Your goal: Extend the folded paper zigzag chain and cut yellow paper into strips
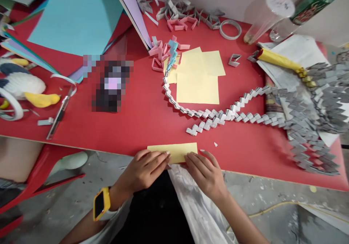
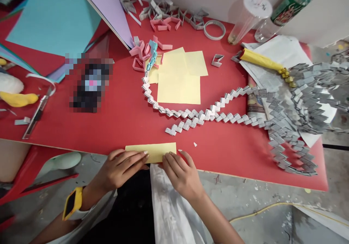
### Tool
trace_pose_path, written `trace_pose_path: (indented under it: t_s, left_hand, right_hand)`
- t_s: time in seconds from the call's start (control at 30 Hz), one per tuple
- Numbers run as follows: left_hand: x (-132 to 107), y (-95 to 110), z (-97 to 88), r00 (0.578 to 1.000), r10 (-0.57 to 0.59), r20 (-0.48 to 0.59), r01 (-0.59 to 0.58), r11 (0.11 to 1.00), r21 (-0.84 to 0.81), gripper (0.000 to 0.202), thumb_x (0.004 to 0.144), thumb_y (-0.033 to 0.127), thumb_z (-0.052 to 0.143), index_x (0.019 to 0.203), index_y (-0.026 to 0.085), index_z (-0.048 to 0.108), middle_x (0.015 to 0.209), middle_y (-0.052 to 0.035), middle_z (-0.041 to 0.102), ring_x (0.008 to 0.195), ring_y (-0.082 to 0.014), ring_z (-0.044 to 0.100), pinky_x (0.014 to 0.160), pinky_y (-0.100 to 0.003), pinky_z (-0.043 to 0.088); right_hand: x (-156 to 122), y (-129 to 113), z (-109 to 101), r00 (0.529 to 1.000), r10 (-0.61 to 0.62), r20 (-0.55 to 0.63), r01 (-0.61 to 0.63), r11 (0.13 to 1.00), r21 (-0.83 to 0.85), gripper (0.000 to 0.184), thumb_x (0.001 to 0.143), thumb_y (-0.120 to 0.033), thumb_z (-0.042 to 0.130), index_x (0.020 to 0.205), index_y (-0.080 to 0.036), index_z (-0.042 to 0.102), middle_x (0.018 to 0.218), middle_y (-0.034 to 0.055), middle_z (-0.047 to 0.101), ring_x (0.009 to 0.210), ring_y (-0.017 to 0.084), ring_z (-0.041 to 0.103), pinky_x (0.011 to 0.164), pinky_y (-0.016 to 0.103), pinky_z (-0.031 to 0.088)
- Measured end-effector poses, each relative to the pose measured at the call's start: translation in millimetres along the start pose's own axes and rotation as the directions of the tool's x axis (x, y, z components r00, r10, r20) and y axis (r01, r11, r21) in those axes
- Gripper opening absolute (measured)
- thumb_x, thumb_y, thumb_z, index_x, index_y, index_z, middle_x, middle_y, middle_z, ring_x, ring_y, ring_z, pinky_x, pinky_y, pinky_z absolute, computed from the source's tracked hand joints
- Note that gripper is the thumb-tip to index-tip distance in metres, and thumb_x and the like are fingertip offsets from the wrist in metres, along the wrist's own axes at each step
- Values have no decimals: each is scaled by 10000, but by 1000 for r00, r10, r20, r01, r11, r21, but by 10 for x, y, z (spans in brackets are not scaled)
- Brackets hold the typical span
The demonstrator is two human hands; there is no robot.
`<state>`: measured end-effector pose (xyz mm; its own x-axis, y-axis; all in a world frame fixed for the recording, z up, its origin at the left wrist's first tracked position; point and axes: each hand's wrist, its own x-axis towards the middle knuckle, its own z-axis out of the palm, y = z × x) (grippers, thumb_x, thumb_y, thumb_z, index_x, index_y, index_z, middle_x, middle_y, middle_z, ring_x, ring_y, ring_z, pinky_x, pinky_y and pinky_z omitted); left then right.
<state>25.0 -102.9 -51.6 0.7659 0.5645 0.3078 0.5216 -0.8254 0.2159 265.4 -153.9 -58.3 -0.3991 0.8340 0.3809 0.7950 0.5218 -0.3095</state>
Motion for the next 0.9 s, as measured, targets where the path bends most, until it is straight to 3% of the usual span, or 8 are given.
trace_pose_path:
  t_s: [0.13, 0.23, 0.33, 0.43, 0.67, 0.9]
  left_hand:
    - [47, -73, 25, 997, -81, -17, 79, 993, -87, 274, 867, 109, 608, 1119, 208, 655, 1039, -51, 730, 912, -164, 690, 855, -291, 499]
    - [97, -98, 66, 963, -252, -93, 237, 960, -151, 187, 858, 130, 624, 1026, 199, 666, 972, -45, 724, 869, -151, 691, 846, -262, 520]
    - [166, -88, 97, 885, -446, -132, 416, 887, -202, 86, 838, 174, 662, 923, 189, 668, 914, -42, 694, 843, -139, 680, 794, -232, 527]
    - [206, -67, 113, 823, -546, -158, 519, 835, -180, 47, 823, 193, 683, 862, 183, 658, 870, -41, 666, 815, -137, 661, 747, -227, 517]
    - [210, -23, 147, 796, -580, -171, 568, 814, -118, 70, 821, 178, 687, 865, 168, 633, 847, -40, 643, 788, -129, 634, 732, -214, 493]
    - [193, 27, 203, 819, -537, -205, 538, 841, -54, 111, 834, 168, 668, 929, 151, 614, 894, -73, 634, 825, -152, 620, 790, -249, 494]
  right_hand:
    - [73, 46, 10, 998, 37, 47, -39, 998, 53, 214, 901, -153, 582, 1102, -216, 623, 923, 23, 741, 840, 177, 622, 844, 391, 483]
    - [169, 54, 1, 988, 143, 63, -150, 980, 129, 130, 911, -153, 551, 1018, -189, 615, 896, 34, 715, 821, 178, 560, 786, 357, 450]
    - [275, 40, 23, 923, 374, 94, -385, 907, 172, 85, 925, -180, 528, 878, -199, 595, 777, 22, 655, 760, 173, 496, 697, 323, 390]
    - [345, 10, 77, 844, 530, 87, -537, 834, 130, 136, 919, -219, 551, 784, -206, 542, 710, 12, 596, 734, 182, 457, 673, 318, 337]
    - [390, -78, 167, 815, 577, 52, -573, 816, -68, 175, 939, -244, 523, 771, -203, 494, 718, 27, 585, 718, 197, 427, 649, 313, 293]
    - [400, -124, 225, 823, 569, 15, -543, 793, -274, 221, 952, -299, 503, 765, -188, 538, 673, 32, 558, 701, 203, 417, 628, 309, 287]
